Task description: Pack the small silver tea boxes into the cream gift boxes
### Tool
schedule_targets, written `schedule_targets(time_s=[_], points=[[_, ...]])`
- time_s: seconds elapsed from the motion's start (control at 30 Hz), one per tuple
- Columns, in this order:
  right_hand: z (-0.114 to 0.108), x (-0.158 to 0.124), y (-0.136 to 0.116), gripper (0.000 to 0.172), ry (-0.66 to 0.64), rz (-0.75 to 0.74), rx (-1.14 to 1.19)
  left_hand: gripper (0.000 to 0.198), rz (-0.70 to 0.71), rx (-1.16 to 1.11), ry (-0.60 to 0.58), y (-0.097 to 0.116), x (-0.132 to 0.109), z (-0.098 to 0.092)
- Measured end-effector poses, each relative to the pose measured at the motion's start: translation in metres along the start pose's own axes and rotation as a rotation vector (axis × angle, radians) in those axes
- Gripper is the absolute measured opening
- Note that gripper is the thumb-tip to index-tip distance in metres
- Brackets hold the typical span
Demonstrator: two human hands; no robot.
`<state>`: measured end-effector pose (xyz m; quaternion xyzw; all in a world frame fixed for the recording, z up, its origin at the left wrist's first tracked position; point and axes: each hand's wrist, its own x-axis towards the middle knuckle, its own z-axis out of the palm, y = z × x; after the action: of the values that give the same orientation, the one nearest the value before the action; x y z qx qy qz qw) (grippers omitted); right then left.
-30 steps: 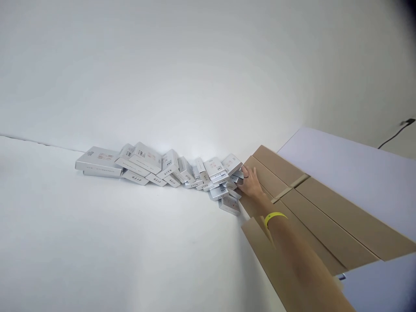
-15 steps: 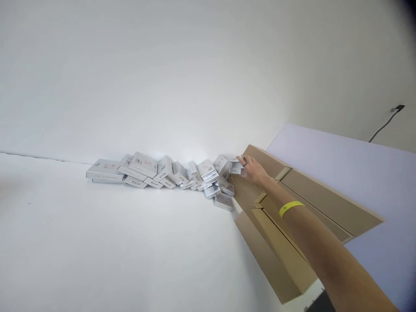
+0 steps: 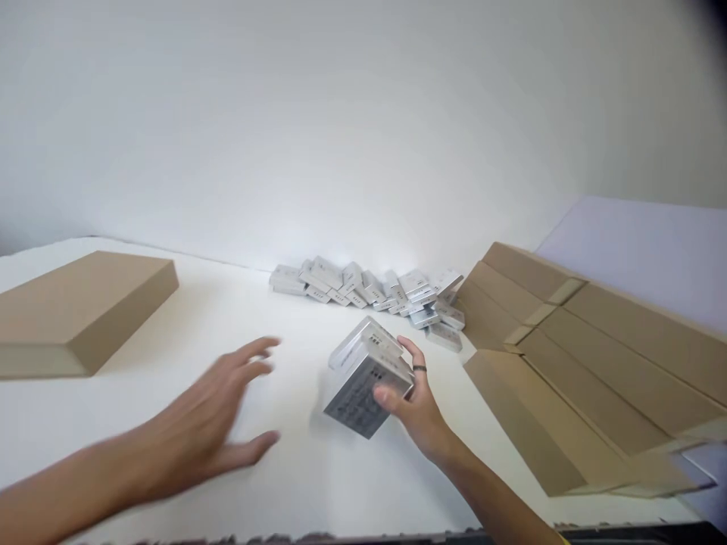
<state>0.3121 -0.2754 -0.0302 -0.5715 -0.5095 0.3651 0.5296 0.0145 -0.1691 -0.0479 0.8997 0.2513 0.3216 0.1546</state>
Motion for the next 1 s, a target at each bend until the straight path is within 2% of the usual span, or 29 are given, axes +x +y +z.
schedule_targets(time_s=[0.07,0.1,0.13,0.2,0.3,0.4,0.5,0.53,0.67,0.73,0.87,1.0], points=[[0.023,-0.014,0.013,0.095,-0.072,-0.014,0.132,0.099,-0.137,-0.226,-0.248,0.002,0.019,0.011],[0.029,-0.018,0.018,0.095,-0.092,-0.048,0.114,0.117,-0.193,-0.376,-0.386,0.004,0.030,0.017],[0.030,-0.020,0.023,0.096,-0.124,-0.074,0.060,0.126,-0.213,-0.500,-0.449,0.006,0.040,0.022],[0.025,-0.021,0.029,0.097,-0.234,-0.080,-0.088,0.124,-0.202,-0.670,-0.520,0.010,0.053,0.030],[0.011,-0.022,0.031,0.095,-0.334,-0.035,-0.283,0.110,-0.214,-0.664,-0.533,0.014,0.052,0.037],[0.006,-0.028,0.029,0.090,-0.302,-0.057,-0.500,0.116,-0.236,-0.588,-0.503,0.010,0.040,0.039],[0.013,-0.036,0.028,0.092,-0.220,-0.227,-0.668,0.125,-0.223,-0.613,-0.488,0.003,0.035,0.042],[0.017,-0.038,0.028,0.089,-0.174,-0.299,-0.718,0.127,-0.218,-0.618,-0.490,0.001,0.036,0.042],[0.027,-0.041,0.022,0.051,-0.019,-0.598,-0.958,0.119,-0.179,-0.610,-0.490,-0.003,0.042,0.041],[0.024,-0.043,0.017,0.040,0.032,-0.685,-1.016,0.113,-0.142,-0.589,-0.465,-0.004,0.045,0.040],[-0.004,-0.055,0.012,0.031,0.053,-0.666,-1.044,0.093,-0.110,-0.543,-0.408,-0.007,0.048,0.037],[-0.054,-0.071,0.014,0.031,-0.001,-0.447,-1.080,0.082,-0.139,-0.505,-0.411,-0.007,0.048,0.036]])
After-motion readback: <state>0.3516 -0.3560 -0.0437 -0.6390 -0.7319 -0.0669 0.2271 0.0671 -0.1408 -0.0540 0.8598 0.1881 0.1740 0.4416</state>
